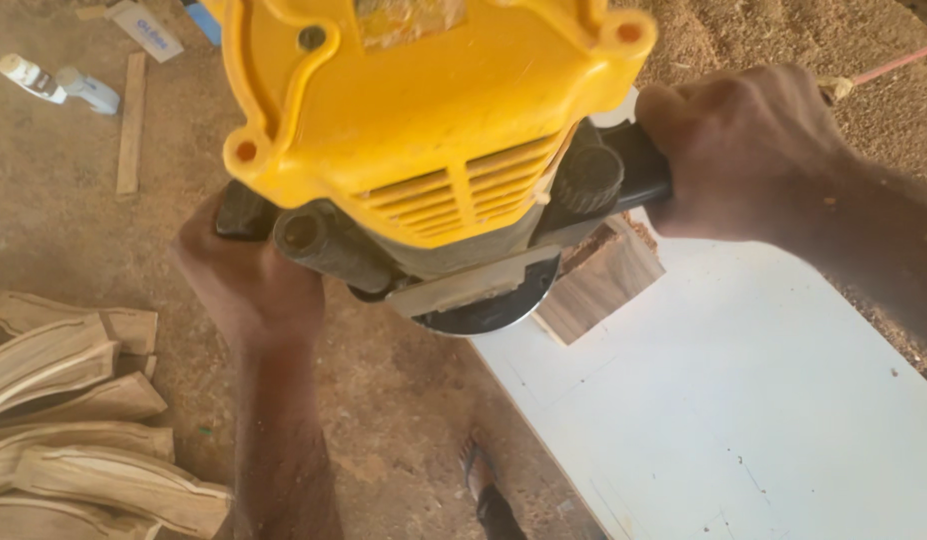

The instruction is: The person uses a yellow handheld router to carve a decorative pattern into a piece of wood clamped to a workbench. They guide the tool along the wood surface, creating grooves and removing material while sawdust accumulates on the bench.

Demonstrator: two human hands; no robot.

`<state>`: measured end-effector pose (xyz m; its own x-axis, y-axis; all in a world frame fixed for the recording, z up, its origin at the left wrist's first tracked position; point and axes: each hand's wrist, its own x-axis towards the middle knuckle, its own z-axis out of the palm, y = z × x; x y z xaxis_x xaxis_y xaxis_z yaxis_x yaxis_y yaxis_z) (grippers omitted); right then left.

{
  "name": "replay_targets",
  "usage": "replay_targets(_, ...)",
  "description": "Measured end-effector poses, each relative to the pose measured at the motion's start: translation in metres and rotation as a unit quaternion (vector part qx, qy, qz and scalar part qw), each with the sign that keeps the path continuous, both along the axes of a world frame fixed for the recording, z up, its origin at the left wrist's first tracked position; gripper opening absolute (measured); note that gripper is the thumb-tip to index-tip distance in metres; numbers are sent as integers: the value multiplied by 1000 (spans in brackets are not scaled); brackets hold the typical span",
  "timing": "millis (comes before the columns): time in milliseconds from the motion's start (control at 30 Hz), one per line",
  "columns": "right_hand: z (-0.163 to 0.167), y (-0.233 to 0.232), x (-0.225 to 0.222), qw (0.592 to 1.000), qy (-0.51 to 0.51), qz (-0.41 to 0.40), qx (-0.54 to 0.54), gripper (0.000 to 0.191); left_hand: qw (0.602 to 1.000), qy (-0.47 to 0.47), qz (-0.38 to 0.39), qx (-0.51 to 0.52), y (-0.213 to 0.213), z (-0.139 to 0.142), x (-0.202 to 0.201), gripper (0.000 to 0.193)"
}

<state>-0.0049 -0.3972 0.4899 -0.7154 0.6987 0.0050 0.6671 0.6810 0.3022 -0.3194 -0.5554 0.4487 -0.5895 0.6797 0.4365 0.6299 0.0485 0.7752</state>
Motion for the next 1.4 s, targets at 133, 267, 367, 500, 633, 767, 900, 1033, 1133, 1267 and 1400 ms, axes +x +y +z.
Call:
replay_targets(133, 6, 6, -2, 998, -43, -34, -2, 18, 1000, 10, 21, -9, 2, 1, 1, 48)
replay_targets(267, 6, 17, 0, 999, -23, 23, 30, 25, 999, 6, 34, -9, 4, -1, 2, 36)
replay_targets(367, 6, 31, 5, 994, -45, 76, 72, 19, 999, 9, 40, 15, 3, -4, 6, 37)
replay_targets(500, 1, 52, 5, 989, -86, 87, 84, 13, 998, 19, 63, 22, -1, -8, 19, 37)
replay_targets(633, -5, 67, 3, 995, -32, 86, 30, 27, 996, -9, 86, 27, -2, -10, 38, 35)
replay_targets(767, -8, 73, 5, 995, -44, 84, 34, 26, 992, -7, 127, 20, -8, -12, 60, 32)
replay_targets(900, -8, 72, 5, 993, -52, 90, 54, 26, 986, -17, 167, 12, -11, -11, 74, 28)
replay_targets(1033, -6, 72, 2, 992, -57, 93, 63, 26, 979, -67, 193, 0, -10, -8, 87, 25)
replay_targets(1133, -6, 70, 0, 992, -56, 94, 65, 26, 970, -110, 215, -4, -7, -8, 94, 24)
replay_targets(1267, -4, 70, 0, 991, -57, 97, 71, 26, 969, -87, 231, 12, -3, -7, 102, 22)
replay_targets(1400, -2, 71, -1, 990, -57, 102, 79, 26, 959, -147, 240, -5, -1, -2, 108, 13)
